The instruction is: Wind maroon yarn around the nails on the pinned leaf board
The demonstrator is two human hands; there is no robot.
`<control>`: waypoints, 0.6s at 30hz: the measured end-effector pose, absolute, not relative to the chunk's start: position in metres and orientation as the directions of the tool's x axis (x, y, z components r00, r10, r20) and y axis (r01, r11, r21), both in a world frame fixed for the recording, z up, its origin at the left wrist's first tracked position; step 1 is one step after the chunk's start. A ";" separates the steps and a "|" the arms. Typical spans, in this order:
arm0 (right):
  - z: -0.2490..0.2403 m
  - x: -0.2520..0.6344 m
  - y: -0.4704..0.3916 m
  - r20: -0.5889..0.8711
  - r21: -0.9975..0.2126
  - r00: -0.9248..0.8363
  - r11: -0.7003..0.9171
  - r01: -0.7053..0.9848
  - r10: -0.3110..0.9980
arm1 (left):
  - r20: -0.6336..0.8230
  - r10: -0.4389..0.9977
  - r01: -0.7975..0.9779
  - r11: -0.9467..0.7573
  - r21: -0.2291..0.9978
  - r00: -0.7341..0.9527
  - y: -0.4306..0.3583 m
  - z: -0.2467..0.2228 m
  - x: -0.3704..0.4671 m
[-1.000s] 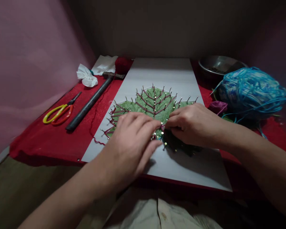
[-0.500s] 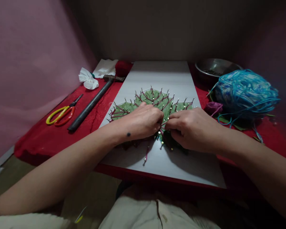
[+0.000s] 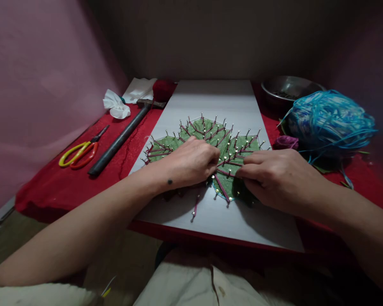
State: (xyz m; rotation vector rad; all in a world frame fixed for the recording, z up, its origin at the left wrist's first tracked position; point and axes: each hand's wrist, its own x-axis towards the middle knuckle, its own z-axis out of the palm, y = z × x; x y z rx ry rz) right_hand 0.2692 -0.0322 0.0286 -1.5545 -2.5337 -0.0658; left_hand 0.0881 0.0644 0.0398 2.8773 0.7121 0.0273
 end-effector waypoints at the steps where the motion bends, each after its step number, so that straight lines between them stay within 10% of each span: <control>1: 0.031 0.267 -0.030 0.125 -0.050 -0.413 0.422 0.905 0.902 | -0.018 0.461 0.457 -0.873 0.170 0.887 0.064 0.039 0.088; 18: 0.038 0.272 -0.022 0.131 -0.482 -0.459 0.461 0.745 0.879 | -0.005 0.533 0.523 -0.828 0.200 0.846 0.062 0.037 0.093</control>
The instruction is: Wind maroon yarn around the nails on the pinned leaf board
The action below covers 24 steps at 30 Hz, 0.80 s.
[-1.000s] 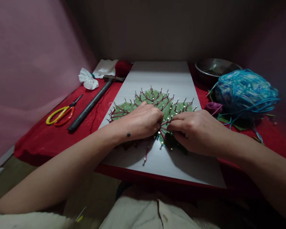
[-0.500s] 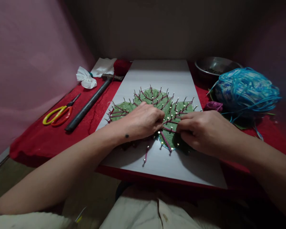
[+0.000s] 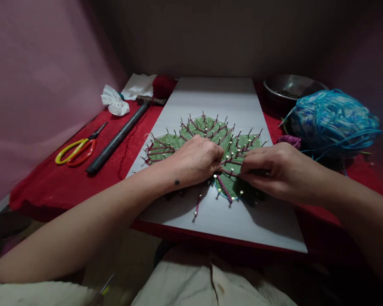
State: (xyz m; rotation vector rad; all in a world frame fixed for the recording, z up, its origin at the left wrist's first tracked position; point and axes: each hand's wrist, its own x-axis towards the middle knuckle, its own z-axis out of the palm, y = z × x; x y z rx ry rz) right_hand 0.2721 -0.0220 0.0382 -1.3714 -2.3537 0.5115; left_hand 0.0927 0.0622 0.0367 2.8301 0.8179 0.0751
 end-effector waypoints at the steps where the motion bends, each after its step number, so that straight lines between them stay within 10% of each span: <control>1: 0.038 0.271 -0.020 0.100 -0.504 -0.413 0.404 0.764 0.905 | -0.007 0.539 0.528 -0.824 0.206 0.843 0.062 0.037 0.093; 7: 0.043 0.261 -0.006 -0.079 -0.415 -0.113 0.071 0.907 0.990 | -0.001 0.545 0.532 -0.817 0.224 0.838 0.063 0.036 0.091; 15: 0.038 0.249 -0.004 0.033 -0.001 -0.058 0.058 0.998 0.998 | 0.046 0.535 0.510 -0.825 0.245 0.843 0.064 0.030 0.089; 24: 0.030 0.234 -0.018 0.130 0.002 -0.221 0.223 0.975 0.966 | 0.071 0.543 0.521 -0.830 0.198 0.837 0.063 0.026 0.091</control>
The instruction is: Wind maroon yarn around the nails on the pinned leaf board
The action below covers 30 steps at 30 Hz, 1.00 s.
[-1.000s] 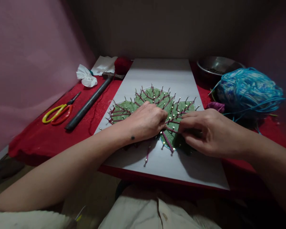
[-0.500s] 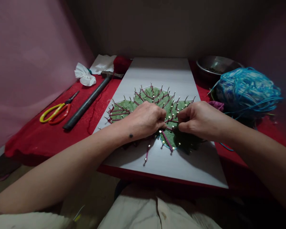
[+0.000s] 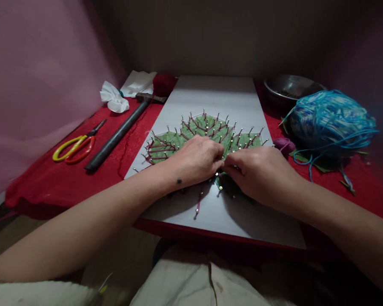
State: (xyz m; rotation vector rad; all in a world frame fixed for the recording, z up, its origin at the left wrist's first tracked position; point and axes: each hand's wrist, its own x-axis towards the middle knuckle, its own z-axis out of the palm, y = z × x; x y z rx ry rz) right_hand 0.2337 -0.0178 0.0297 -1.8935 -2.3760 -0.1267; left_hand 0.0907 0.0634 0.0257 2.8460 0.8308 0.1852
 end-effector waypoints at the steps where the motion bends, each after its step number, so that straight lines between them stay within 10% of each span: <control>1: 0.027 0.236 -0.022 0.175 0.018 -0.273 0.275 0.961 0.946 | 0.069 0.545 0.525 -0.829 0.195 0.835 0.063 0.026 0.091; 14: 0.020 0.258 -0.046 0.334 0.297 -0.618 0.543 0.785 0.712 | 0.082 0.521 0.497 -0.843 0.206 0.850 0.064 0.025 0.090; 24: 0.036 0.255 -0.035 -0.003 0.200 -0.568 0.558 0.806 0.823 | 0.092 0.509 0.476 -0.844 0.245 0.856 0.066 0.025 0.089; 30: 0.033 0.259 -0.041 0.196 0.188 -0.611 0.582 0.791 0.767 | 0.248 0.343 0.280 -0.925 0.255 0.906 0.065 0.020 0.084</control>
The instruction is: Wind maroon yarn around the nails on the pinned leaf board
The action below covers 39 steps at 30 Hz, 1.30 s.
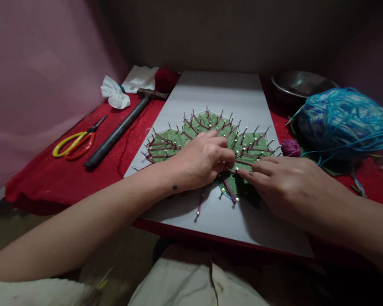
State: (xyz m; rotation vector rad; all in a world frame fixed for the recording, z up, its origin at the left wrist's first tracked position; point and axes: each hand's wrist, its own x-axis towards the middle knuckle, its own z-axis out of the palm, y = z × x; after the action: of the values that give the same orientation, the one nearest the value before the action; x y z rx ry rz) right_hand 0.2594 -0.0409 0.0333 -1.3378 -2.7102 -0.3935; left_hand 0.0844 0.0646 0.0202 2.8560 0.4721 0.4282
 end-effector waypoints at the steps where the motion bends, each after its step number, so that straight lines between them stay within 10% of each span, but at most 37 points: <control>1: 0.032 0.261 -0.043 0.247 0.186 -0.615 0.586 0.788 0.749 | 0.268 0.304 0.240 -0.939 0.244 0.914 0.065 0.019 0.084; 10: 0.024 0.267 -0.043 0.292 0.071 -0.598 0.606 0.792 0.747 | 0.190 0.092 0.062 -0.985 0.158 0.977 0.067 0.023 0.075; 20: 0.038 0.263 -0.040 -0.023 -0.064 -0.536 0.534 0.843 0.844 | 0.065 0.066 0.064 -0.998 0.028 0.996 0.060 0.035 0.079; 39: 0.027 0.268 -0.041 0.155 -0.069 -0.572 0.586 0.807 0.805 | 0.078 0.088 0.079 -0.991 0.107 0.993 0.060 0.035 0.072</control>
State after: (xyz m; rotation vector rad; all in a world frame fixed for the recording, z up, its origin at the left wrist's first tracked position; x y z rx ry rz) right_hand 0.2678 -0.0406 0.0273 -1.3559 -2.6437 -0.0138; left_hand 0.0715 0.0601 0.0349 3.0323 0.1276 0.1260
